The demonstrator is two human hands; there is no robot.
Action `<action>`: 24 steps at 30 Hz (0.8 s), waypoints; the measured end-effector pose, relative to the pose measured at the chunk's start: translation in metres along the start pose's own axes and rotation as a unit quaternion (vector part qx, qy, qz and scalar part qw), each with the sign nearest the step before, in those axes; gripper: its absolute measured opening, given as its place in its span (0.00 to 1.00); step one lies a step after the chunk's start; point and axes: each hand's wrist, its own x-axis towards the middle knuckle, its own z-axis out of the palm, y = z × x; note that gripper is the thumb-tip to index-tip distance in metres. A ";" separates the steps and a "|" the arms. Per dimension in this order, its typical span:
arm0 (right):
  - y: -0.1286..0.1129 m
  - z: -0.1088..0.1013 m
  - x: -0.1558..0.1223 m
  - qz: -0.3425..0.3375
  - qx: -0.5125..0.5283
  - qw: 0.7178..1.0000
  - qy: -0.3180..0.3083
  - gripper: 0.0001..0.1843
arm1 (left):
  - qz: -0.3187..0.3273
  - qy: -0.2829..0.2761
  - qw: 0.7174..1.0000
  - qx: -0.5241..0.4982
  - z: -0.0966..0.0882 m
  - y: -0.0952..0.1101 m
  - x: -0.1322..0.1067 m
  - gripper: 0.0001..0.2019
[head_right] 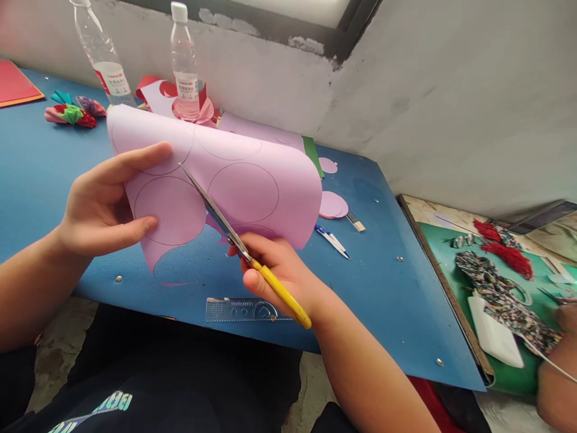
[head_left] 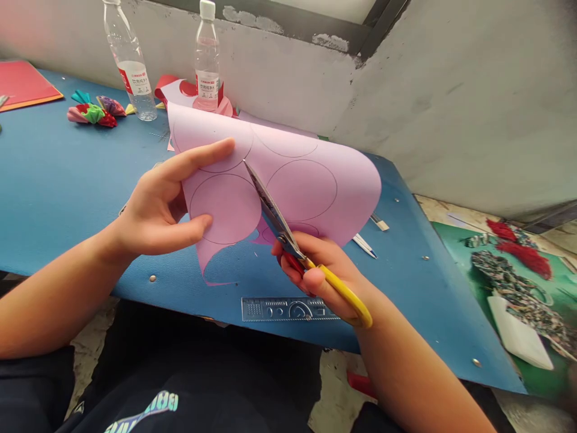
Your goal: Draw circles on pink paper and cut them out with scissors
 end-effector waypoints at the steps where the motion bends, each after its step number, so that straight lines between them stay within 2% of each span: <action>1: 0.000 0.000 0.000 -0.001 -0.001 1.000 0.000 0.50 | 0.005 -0.004 1.000 0.001 -0.001 0.000 0.000 0.51; 5: 0.000 -0.001 0.001 -0.007 -0.004 1.000 -0.005 0.50 | 0.026 -0.021 0.999 -0.001 -0.003 0.000 0.003 0.48; 13: 0.003 -0.001 0.002 -0.014 -0.006 1.000 -0.008 0.50 | 0.017 -0.027 0.999 0.001 -0.004 -0.003 0.001 0.48; 19: 0.001 -0.001 0.000 -0.014 -0.011 1.000 -0.008 0.49 | -0.058 0.031 0.997 -0.048 0.002 0.001 -0.001 0.44; 21: 0.002 -0.001 0.000 -0.015 -0.012 1.000 -0.013 0.49 | -0.064 0.016 0.996 -0.052 0.001 0.001 0.000 0.47; 24: 0.004 -0.003 0.000 -0.011 -0.013 1.000 -0.016 0.50 | -0.039 -0.020 0.999 -0.030 -0.001 -0.001 0.002 0.53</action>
